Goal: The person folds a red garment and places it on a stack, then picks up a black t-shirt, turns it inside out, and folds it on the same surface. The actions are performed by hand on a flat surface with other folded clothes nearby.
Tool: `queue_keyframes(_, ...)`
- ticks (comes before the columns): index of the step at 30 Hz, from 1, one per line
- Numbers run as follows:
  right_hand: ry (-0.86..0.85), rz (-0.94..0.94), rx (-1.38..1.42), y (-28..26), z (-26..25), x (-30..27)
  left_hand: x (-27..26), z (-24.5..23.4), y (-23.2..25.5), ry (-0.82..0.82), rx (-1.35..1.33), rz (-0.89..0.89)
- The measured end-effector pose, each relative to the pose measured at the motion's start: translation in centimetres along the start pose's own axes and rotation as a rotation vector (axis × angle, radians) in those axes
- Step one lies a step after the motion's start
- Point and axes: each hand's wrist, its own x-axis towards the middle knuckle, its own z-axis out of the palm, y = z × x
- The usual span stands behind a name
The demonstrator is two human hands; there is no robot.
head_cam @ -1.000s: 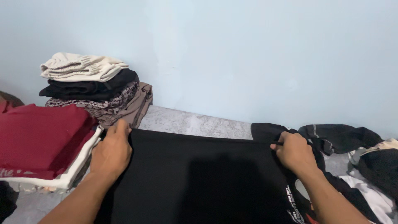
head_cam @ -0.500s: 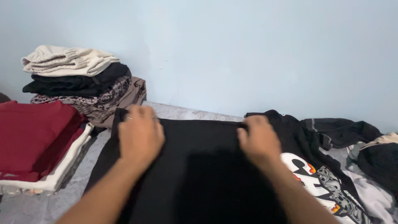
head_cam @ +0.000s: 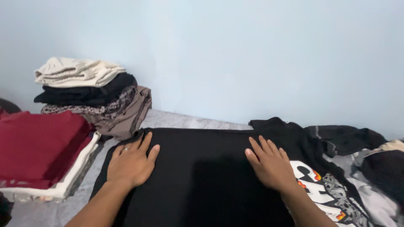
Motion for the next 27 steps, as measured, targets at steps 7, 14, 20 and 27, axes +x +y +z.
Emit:
queue_keyframes(7, 0.073, -0.142, -0.154, -5.7, 1.2, -2.6, -5.2, 2.0, 8.9, 0.199, 0.022, 0.194)
queue_keyframes(14, -0.239, 0.054, -0.015, -10.2, -1.0, -7.5, -11.4, 0.1, 10.8, -0.119, -0.079, 0.121)
queue_keyframes(20, -0.152, 0.052, -0.022, -10.0, -0.7, -5.5, -8.8, -1.2, 10.1, -0.190, -0.040, 0.117)
queue_keyframes(27, -0.133, 0.044, -0.026, -9.3, 1.0, -0.7, -3.8, -0.5, 9.3, -0.139, -0.045, 0.138)
